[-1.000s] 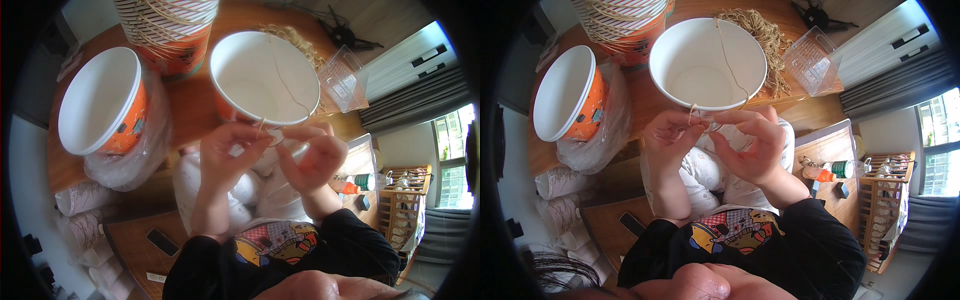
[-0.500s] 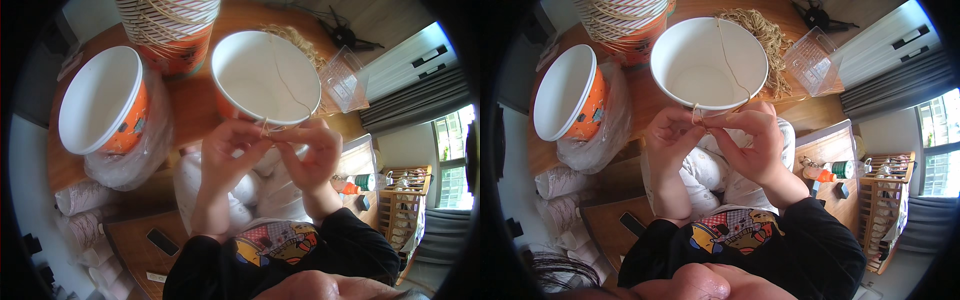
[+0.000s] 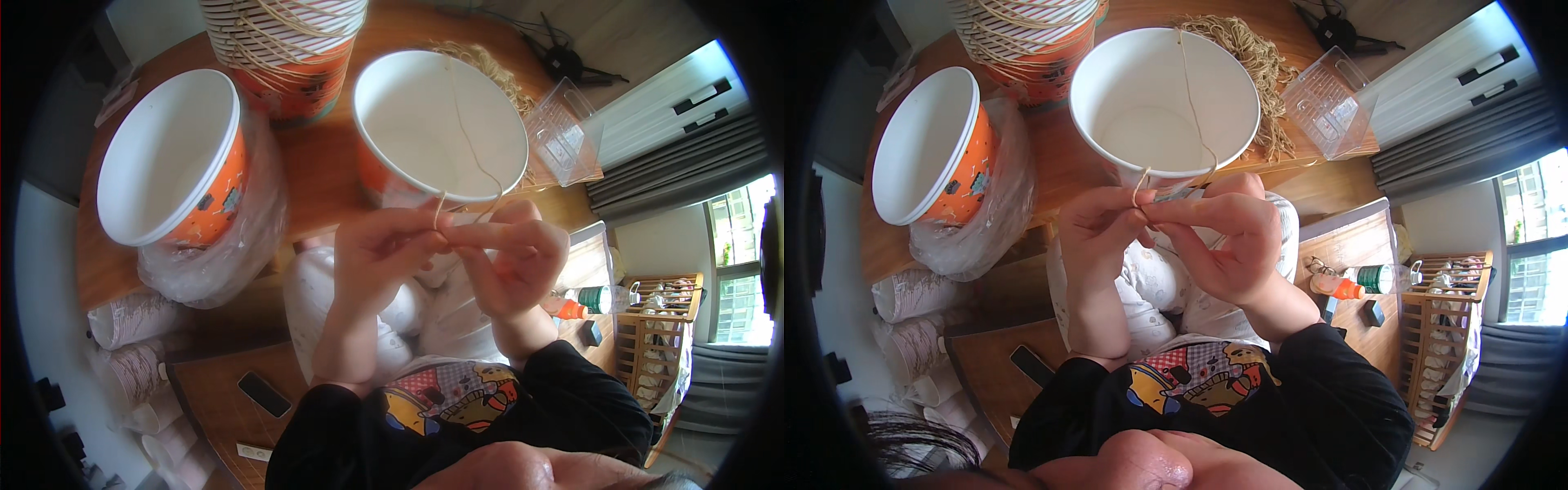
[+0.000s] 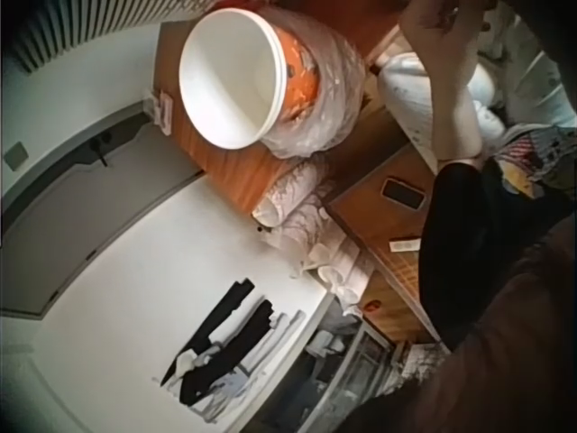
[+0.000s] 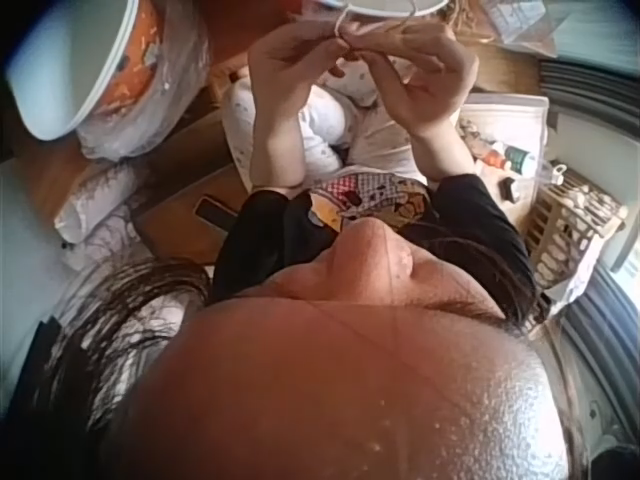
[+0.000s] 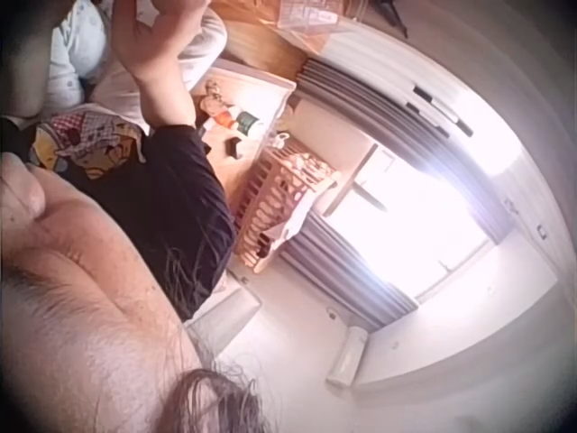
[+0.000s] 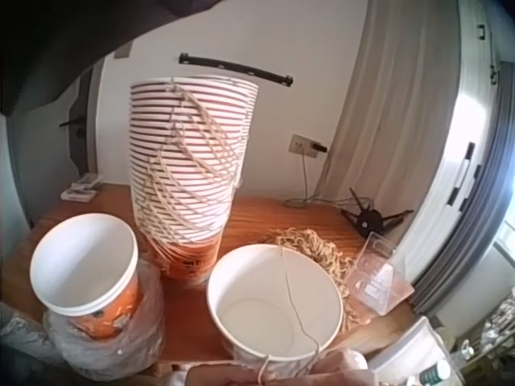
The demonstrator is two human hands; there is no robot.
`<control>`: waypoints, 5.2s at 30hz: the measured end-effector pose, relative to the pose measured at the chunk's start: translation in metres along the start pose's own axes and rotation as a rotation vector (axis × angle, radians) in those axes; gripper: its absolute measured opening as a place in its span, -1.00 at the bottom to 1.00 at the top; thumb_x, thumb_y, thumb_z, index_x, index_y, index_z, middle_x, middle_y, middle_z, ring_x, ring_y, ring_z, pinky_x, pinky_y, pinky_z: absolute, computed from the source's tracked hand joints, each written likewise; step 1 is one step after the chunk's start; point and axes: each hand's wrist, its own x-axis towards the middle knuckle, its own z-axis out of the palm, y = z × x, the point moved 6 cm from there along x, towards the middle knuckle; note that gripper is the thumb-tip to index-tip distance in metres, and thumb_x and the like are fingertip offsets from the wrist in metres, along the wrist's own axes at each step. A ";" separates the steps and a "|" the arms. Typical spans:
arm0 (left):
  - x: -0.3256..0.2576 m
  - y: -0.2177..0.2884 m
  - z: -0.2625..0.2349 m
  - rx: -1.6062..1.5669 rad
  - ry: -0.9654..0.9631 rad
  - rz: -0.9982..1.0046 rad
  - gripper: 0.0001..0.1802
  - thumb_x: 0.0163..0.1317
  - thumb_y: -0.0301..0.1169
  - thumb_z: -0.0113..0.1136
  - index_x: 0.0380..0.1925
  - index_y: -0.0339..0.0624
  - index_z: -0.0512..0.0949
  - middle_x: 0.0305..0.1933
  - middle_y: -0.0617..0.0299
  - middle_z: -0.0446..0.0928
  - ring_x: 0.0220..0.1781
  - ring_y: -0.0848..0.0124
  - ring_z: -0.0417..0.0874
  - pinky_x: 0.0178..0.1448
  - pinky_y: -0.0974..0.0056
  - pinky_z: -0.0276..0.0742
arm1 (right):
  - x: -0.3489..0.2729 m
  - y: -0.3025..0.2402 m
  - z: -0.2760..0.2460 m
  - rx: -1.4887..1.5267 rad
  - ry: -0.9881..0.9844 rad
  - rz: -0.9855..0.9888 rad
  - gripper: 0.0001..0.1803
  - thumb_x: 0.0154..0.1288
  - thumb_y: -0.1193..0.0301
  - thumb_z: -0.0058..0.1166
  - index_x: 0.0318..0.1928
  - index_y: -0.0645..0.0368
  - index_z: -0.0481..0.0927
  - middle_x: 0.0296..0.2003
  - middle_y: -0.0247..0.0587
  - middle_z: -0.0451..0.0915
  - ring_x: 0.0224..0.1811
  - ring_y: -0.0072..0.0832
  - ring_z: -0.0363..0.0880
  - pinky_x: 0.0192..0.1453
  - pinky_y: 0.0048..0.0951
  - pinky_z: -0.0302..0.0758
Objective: Thread twine through pre-drilled holes in paper buckets to attach handles and place components inside.
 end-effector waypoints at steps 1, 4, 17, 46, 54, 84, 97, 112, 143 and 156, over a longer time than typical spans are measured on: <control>0.000 0.000 -0.001 -0.005 0.001 -0.002 -0.73 0.16 -0.60 0.36 -0.10 -0.38 0.65 -0.16 0.12 0.70 -0.21 0.47 0.73 -0.24 0.51 0.61 | 0.000 0.000 0.001 -0.008 0.002 -0.001 -0.67 -0.02 0.63 0.35 -0.19 0.04 0.79 -0.22 -0.46 0.74 -0.33 -0.56 0.34 -0.23 -0.53 0.29; 0.000 -0.001 -0.003 -0.028 0.017 0.013 -0.73 0.17 -0.62 0.35 -0.10 -0.40 0.65 -0.17 0.10 0.70 -0.22 0.45 0.74 -0.23 0.50 0.62 | 0.004 -0.006 0.003 -0.047 0.021 -0.089 -0.65 -0.01 0.63 0.37 -0.16 0.05 0.78 -0.21 -0.46 0.74 -0.33 -0.57 0.33 -0.22 -0.56 0.30; -0.006 0.037 0.005 0.810 0.237 0.518 -0.75 0.00 -0.59 0.42 -0.25 -0.18 0.71 -0.33 0.22 0.70 -0.32 0.40 0.70 -0.28 0.39 0.55 | 0.013 -0.017 0.008 -0.418 0.080 -0.313 -0.63 -0.05 0.56 0.42 -0.17 -0.02 0.71 -0.24 -0.64 0.71 -0.30 -0.59 0.37 -0.12 -0.51 0.28; -0.010 0.051 0.015 1.031 0.333 0.760 -0.76 -0.09 -0.59 0.38 -0.35 -0.12 0.70 -0.38 0.31 0.68 -0.39 0.31 0.61 -0.24 0.27 0.49 | 0.014 -0.025 0.005 -0.438 0.011 -0.400 -0.55 -0.11 0.45 0.50 -0.15 0.00 0.60 -0.22 -0.54 0.75 -0.28 -0.54 0.47 -0.11 -0.46 0.28; -0.011 0.049 0.015 0.998 0.337 0.706 -0.78 -0.07 -0.59 0.37 -0.36 -0.12 0.68 -0.38 0.30 0.67 -0.38 0.31 0.62 -0.24 0.27 0.49 | 0.019 -0.023 0.013 -0.479 0.005 -0.504 -0.40 -0.12 0.44 0.48 0.05 0.04 0.60 -0.24 -0.63 0.73 -0.30 -0.58 0.49 -0.11 -0.46 0.25; -0.016 0.058 0.030 1.199 0.314 0.847 -0.71 -0.07 -0.53 0.34 -0.25 -0.18 0.70 -0.34 0.27 0.71 -0.34 0.35 0.68 -0.12 0.29 0.54 | 0.022 -0.025 0.005 -0.452 0.052 -0.369 -0.61 -0.23 0.51 0.47 -0.25 -0.04 0.78 -0.35 -0.62 0.59 -0.33 -0.61 0.42 -0.15 -0.54 0.29; -0.016 0.054 0.029 1.237 0.336 0.813 -0.74 -0.09 -0.59 0.39 -0.31 -0.16 0.71 -0.36 0.30 0.71 -0.33 0.34 0.66 -0.11 0.31 0.55 | 0.022 -0.024 0.007 -0.487 0.068 -0.384 -0.58 -0.22 0.53 0.47 -0.21 -0.05 0.78 -0.39 -0.58 0.54 -0.35 -0.62 0.44 -0.17 -0.52 0.27; -0.016 0.050 0.023 1.098 0.377 0.713 -0.76 -0.12 -0.61 0.37 -0.37 -0.14 0.70 -0.38 0.30 0.68 -0.32 0.27 0.62 -0.19 0.27 0.53 | 0.018 -0.021 0.010 -0.502 0.015 -0.445 -0.60 -0.05 0.46 0.46 -0.19 0.03 0.55 -0.23 -0.57 0.76 -0.23 -0.53 0.49 -0.07 -0.40 0.29; -0.016 0.053 0.035 1.226 0.332 0.758 -0.80 -0.09 -0.61 0.38 -0.40 -0.16 0.67 -0.43 0.28 0.63 -0.34 0.26 0.60 -0.22 0.25 0.49 | 0.010 -0.016 0.004 -0.412 0.114 -0.415 -0.55 -0.17 0.58 0.39 -0.18 0.04 0.58 -0.27 -0.59 0.75 -0.34 -0.59 0.41 -0.12 -0.46 0.23; -0.016 0.049 0.036 1.239 0.312 0.795 -0.78 -0.09 -0.57 0.40 -0.38 -0.13 0.62 -0.38 0.29 0.66 -0.36 0.31 0.63 -0.18 0.25 0.51 | 0.006 -0.003 0.003 -0.179 0.026 -0.226 -0.50 -0.01 0.58 0.34 -0.06 0.12 0.39 -0.19 -0.55 0.75 -0.21 -0.59 0.38 0.07 -0.49 0.14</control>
